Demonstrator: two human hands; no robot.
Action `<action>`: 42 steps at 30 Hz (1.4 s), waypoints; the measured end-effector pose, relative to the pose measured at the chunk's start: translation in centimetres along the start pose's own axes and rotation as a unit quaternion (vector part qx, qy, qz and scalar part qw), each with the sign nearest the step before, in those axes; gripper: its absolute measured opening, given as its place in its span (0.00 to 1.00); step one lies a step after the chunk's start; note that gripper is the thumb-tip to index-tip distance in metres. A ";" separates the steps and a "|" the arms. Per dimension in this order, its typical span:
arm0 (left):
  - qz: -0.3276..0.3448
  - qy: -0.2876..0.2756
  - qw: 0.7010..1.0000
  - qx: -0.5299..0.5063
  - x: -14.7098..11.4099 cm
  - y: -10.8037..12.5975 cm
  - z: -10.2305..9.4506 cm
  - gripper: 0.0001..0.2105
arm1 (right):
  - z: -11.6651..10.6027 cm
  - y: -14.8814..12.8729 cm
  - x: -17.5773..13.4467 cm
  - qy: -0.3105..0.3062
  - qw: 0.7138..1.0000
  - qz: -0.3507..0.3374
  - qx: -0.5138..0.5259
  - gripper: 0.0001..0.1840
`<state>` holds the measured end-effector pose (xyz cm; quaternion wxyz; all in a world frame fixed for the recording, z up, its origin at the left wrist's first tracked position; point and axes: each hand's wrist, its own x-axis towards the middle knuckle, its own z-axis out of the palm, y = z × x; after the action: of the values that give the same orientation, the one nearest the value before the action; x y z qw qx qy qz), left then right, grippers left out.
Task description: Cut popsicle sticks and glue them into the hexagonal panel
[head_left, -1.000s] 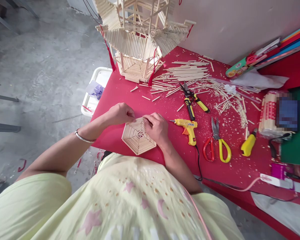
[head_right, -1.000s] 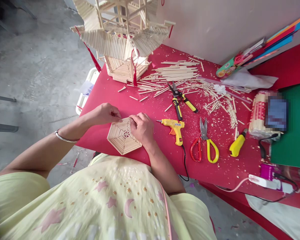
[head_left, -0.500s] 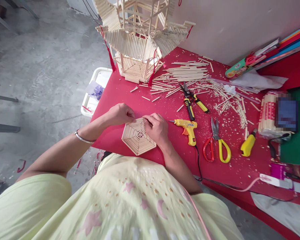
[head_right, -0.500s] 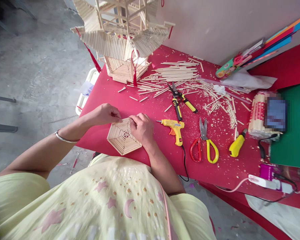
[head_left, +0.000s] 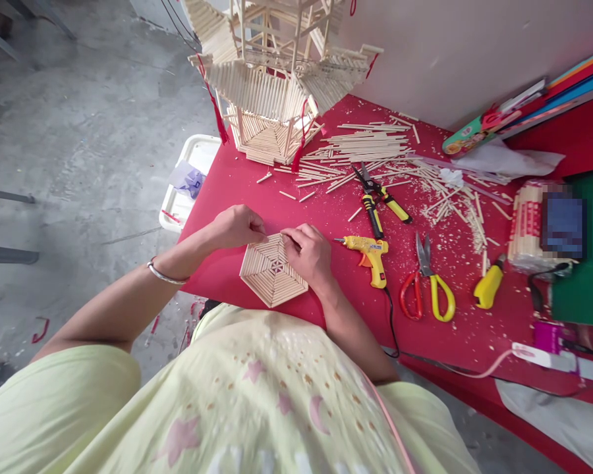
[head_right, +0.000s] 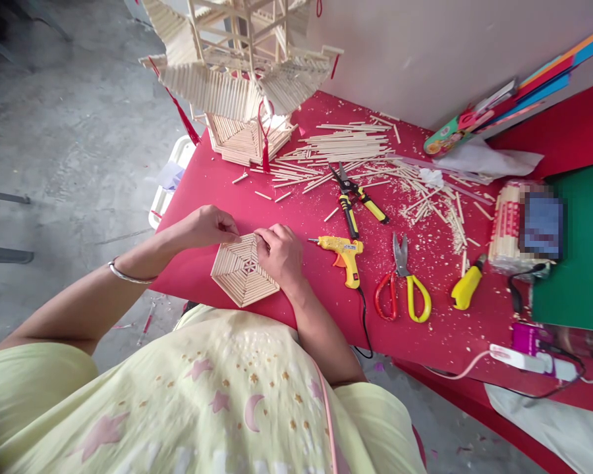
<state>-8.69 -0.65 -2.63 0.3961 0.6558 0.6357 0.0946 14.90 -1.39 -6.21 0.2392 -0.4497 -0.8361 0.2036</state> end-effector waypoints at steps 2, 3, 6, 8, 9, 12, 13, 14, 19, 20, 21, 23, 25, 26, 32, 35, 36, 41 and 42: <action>-0.001 0.000 1.000 0.001 0.0 0.0 0.0 0.08 | 0.0 0.0 0.0 0.001 1.000 -0.001 0.001 0.13; 0.000 0.000 1.000 0.001 0.0 0.0 0.0 0.08 | 0.0 0.0 0.0 0.002 1.000 -0.001 0.002 0.13; 0.003 0.001 1.000 -0.001 0.1 -0.1 0.0 0.08 | 0.1 0.2 0.0 0.001 1.000 -0.001 0.005 0.13; 0.004 0.003 1.000 -0.002 0.1 -0.4 0.1 0.08 | 0.2 0.2 0.0 -0.001 1.000 0.000 0.007 0.13; 0.004 0.003 1.000 -0.002 0.1 -0.5 0.2 0.08 | 0.2 0.2 0.0 -0.001 1.000 0.000 0.007 0.13; 0.004 0.002 1.000 0.001 0.2 -0.6 0.3 0.08 | 0.1 0.2 0.1 -0.001 1.000 -0.002 0.006 0.13; 0.003 0.001 1.000 0.002 0.1 -0.6 0.3 0.08 | 0.1 0.1 0.1 -0.001 1.000 -0.003 0.004 0.14; 0.004 0.001 1.000 0.003 0.1 -0.6 0.3 0.08 | 0.1 0.1 0.0 -0.001 1.000 -0.003 0.002 0.14; -0.002 0.006 1.000 -0.001 0.1 -0.2 0.2 0.09 | 0.1 0.1 -0.1 -0.010 1.000 0.002 0.000 0.14; -0.005 0.005 1.000 -0.001 0.0 -0.2 0.1 0.09 | 0.1 0.2 -0.1 -0.010 1.000 0.003 0.000 0.14; -0.008 0.004 1.000 -0.002 0.0 -0.1 0.1 0.08 | 0.1 0.2 -0.1 -0.011 1.000 0.003 0.001 0.14; -0.011 0.003 1.000 0.000 0.0 -0.1 0.1 0.08 | 0.1 0.2 -0.1 -0.010 1.000 0.003 0.003 0.14; -0.013 0.002 1.000 0.001 0.0 -0.1 0.1 0.08 | 0.1 0.2 -0.1 -0.009 1.000 0.004 0.005 0.14; -0.013 0.001 1.000 0.000 0.1 -0.2 0.1 0.07 | 0.1 0.2 0.0 -0.009 1.000 0.004 0.006 0.14; -0.013 0.003 1.000 -0.015 0.1 -0.2 0.1 0.07 | 0.0 0.0 0.0 -0.007 1.000 0.003 0.005 0.14; -0.010 0.002 1.000 -0.017 0.0 -0.2 0.1 0.07 | 0.0 0.0 0.0 -0.009 1.000 0.003 0.001 0.14; -0.010 0.002 1.000 -0.016 0.0 -0.2 0.1 0.07 | -0.1 0.0 0.0 -0.008 1.000 0.003 0.000 0.14; -0.011 0.000 1.000 -0.013 0.0 0.0 0.1 0.07 | -0.2 -0.1 0.1 -0.004 1.000 -0.003 -0.003 0.14; -0.010 0.000 1.000 -0.011 0.0 0.0 0.1 0.07 | -0.2 -0.1 0.1 -0.004 1.000 -0.002 -0.003 0.14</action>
<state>-8.63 -0.63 -2.67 0.4044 0.6450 0.6410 0.0978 14.90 -1.35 -6.02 0.2344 -0.4482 -0.8386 0.2022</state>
